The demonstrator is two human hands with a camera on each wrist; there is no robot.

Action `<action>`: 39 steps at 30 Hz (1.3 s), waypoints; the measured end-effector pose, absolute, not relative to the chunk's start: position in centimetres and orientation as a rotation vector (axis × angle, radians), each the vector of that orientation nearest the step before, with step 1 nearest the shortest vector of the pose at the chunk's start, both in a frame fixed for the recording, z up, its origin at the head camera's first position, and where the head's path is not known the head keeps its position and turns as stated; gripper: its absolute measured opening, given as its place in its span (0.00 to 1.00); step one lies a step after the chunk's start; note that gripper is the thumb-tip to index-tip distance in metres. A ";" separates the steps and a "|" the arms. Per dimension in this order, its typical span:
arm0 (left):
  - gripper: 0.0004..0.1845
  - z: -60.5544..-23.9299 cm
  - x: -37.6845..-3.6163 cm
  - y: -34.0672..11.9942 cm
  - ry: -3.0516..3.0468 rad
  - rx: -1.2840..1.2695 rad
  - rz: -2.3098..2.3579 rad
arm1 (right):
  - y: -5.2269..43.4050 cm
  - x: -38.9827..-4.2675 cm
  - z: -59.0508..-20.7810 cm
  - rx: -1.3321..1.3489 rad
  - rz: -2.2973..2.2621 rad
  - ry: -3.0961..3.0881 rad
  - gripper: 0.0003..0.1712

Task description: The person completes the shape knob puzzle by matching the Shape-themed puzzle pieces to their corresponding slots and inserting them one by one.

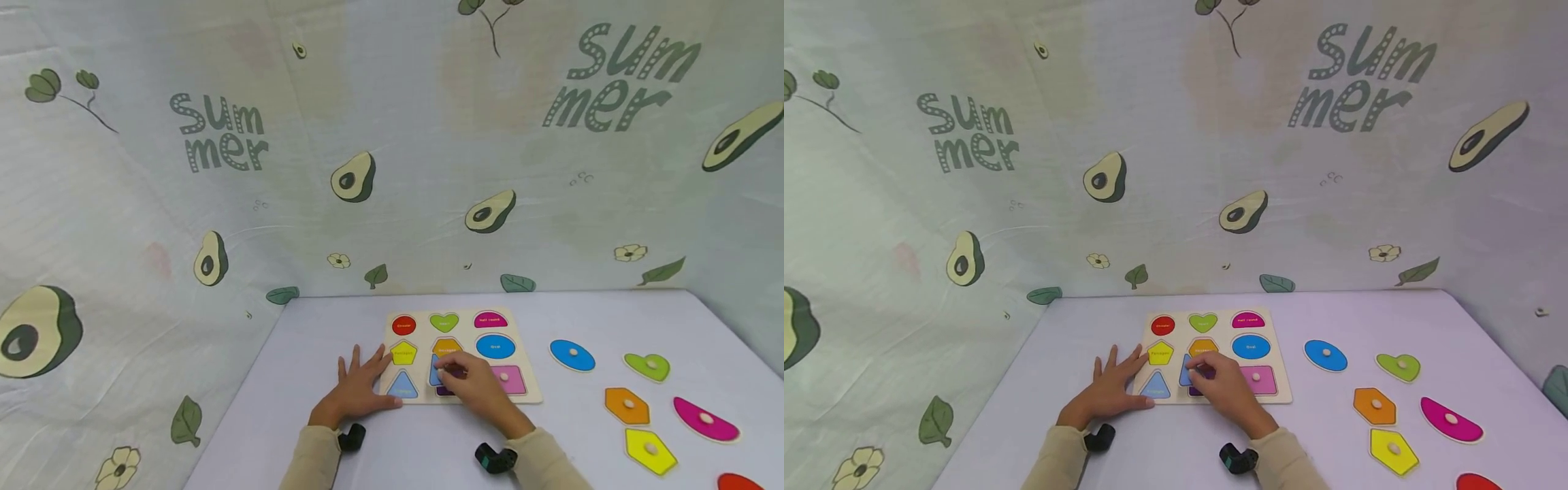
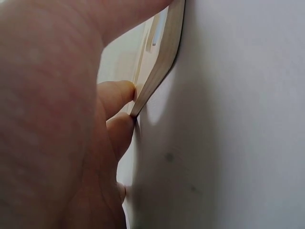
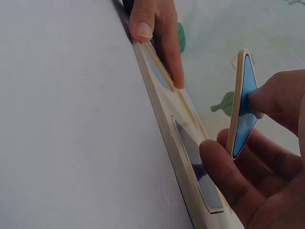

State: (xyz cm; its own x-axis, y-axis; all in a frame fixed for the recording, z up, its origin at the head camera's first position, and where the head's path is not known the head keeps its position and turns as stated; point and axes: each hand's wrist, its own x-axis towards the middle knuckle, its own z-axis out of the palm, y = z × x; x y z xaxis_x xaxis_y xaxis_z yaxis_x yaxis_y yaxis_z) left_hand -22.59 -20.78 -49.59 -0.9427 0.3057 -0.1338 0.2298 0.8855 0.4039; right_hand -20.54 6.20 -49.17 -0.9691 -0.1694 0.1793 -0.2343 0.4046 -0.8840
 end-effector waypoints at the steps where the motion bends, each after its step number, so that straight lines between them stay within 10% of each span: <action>1: 0.53 -49.6 -22.6 -20.8 2.861 0.410 0.576 | 6.1 -20.6 -49.2 0.370 1.638 -2.583 0.10; 39: 0.53 -49.6 -22.8 -20.6 2.865 0.427 0.528 | 3.1 -21.3 -48.9 0.567 1.444 -2.575 0.09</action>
State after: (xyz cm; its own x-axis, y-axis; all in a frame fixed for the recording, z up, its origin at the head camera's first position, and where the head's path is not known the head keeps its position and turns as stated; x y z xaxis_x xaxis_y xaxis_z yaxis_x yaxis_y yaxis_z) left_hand -22.76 -20.59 -49.55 -0.9390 0.3144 -0.1394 0.2441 0.8948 0.3739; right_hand -21.28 3.08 -48.93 -0.9200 -0.2571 0.2957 -0.3865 0.4701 -0.7935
